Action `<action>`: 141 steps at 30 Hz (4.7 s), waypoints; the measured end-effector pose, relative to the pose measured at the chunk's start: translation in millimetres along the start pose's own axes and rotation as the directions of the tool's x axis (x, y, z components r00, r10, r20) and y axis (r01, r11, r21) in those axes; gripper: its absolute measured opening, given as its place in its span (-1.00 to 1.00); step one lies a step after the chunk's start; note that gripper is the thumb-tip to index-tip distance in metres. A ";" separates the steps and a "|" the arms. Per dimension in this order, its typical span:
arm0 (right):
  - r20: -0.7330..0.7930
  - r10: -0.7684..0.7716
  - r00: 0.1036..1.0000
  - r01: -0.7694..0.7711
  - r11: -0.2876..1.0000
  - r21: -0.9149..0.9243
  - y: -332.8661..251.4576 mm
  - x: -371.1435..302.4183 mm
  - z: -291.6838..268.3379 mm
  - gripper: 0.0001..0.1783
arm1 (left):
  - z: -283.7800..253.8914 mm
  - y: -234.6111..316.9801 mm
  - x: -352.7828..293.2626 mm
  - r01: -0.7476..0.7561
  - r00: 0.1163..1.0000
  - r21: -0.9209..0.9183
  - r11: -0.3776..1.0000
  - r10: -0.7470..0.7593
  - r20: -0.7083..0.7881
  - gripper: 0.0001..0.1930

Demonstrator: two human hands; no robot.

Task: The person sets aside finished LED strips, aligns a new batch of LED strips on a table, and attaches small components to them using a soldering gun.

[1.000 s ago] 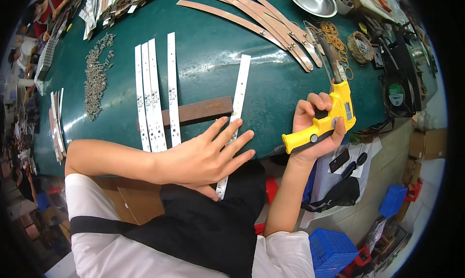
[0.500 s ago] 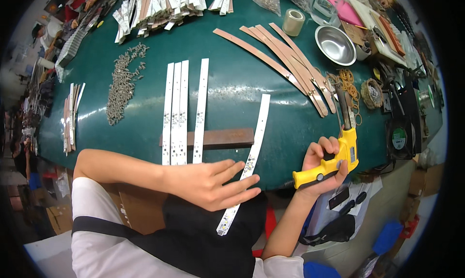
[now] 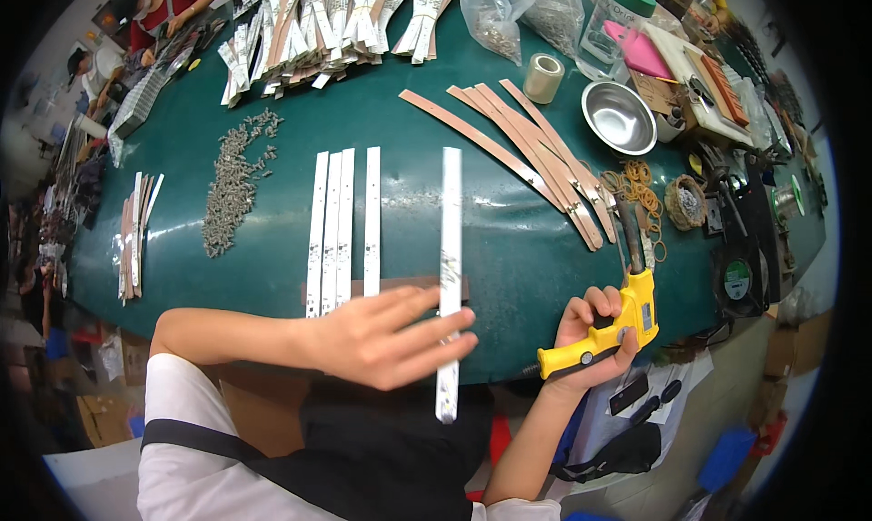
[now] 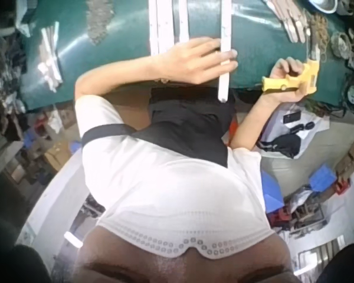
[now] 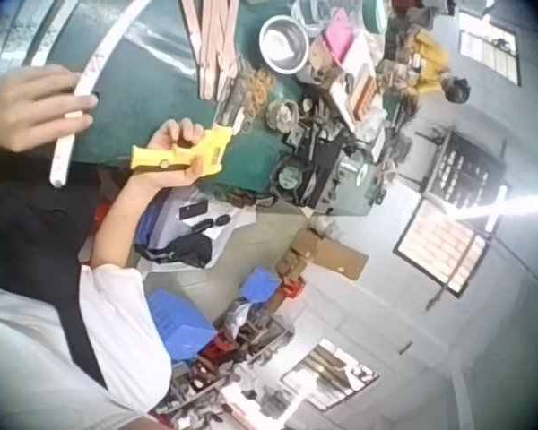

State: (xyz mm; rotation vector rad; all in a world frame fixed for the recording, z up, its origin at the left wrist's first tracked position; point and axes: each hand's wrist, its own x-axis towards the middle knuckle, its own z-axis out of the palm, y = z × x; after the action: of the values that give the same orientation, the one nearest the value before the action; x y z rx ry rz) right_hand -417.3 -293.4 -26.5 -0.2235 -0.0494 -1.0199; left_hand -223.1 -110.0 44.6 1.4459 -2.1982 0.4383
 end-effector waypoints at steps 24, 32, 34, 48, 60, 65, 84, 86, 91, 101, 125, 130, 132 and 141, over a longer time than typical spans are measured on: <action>-0.025 -0.004 1.000 0.004 1.000 -0.002 -0.7 -1.9 0.9 -0.32 | -4.7 -59.0 -67.6 0.514 0.706 0.157 0.843 -0.520 0.480 -0.10; -0.015 0.011 1.000 -0.011 1.000 0.000 -1.2 2.6 2.9 -0.40 | -5.9 -59.9 -64.1 0.556 0.686 0.228 0.799 -0.596 0.417 -0.12; -0.014 0.015 1.000 -0.015 1.000 -0.004 0.9 4.3 2.5 -0.41 | -4.6 -62.7 -61.1 0.565 0.692 0.202 0.800 -0.593 0.413 -0.12; -0.032 -0.059 0.998 0.060 0.998 0.027 1.5 0.6 7.3 -0.60 | -7.0 -86.4 -32.6 0.530 0.737 0.031 0.847 -0.479 0.477 -0.32; -0.060 -0.139 0.988 0.140 0.990 0.014 4.8 2.4 5.6 -0.65 | 120.9 -214.6 126.4 -0.041 0.920 -0.106 0.994 0.078 0.383 -0.12; -0.074 -0.151 0.986 0.152 0.988 0.014 2.0 1.0 5.1 -0.64 | 118.3 -208.0 161.3 0.127 0.716 -0.134 0.983 0.003 0.698 -0.23; -0.030 -0.166 0.986 0.168 0.983 0.071 -0.9 2.5 1.3 -0.63 | 78.9 -148.7 73.5 -0.194 0.890 -0.227 0.954 0.269 0.369 -0.79; -0.027 -0.148 0.989 0.150 0.986 0.068 -1.1 3.5 2.2 -0.63 | 81.8 -143.8 64.0 -0.188 0.912 -0.323 0.928 0.286 0.293 -0.70; -0.016 -0.125 0.992 0.126 0.990 0.058 -1.9 3.5 1.1 -0.65 | 73.2 -149.6 84.6 -0.236 0.927 -0.241 0.941 0.292 0.236 -0.59; -0.006 -0.110 0.994 0.110 0.993 0.054 -2.0 3.0 -0.6 -0.65 | 61.6 -149.8 65.1 -0.378 0.863 -0.097 0.921 0.389 0.323 -0.70; -0.003 -0.093 0.996 0.093 0.992 0.082 0.0 3.2 -3.1 -0.45 | -1.2 -122.5 -33.9 0.130 0.938 -0.133 0.983 -0.079 0.337 -0.56; -0.015 -0.086 0.996 0.086 0.994 0.070 -0.7 2.5 -1.4 -0.51 | 6.5 -103.9 -26.0 0.342 0.897 -0.273 0.899 -0.226 0.379 -0.72; -0.013 -0.085 0.996 0.086 0.994 0.074 -1.1 2.6 -1.1 -0.52 | 5.8 -103.9 -29.3 0.287 0.894 -0.225 0.931 -0.176 0.411 -0.74; -0.017 -0.095 0.995 0.096 0.993 0.072 -4.0 3.1 1.2 -0.62 | 32.7 -108.2 26.1 0.080 0.977 -0.198 0.977 -0.038 0.208 -0.68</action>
State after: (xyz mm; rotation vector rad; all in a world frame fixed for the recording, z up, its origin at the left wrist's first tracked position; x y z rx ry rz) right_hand -419.0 -297.8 -24.2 -0.1487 -0.0852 -1.1131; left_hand -139.1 -189.1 32.3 1.4934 -2.2716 0.0405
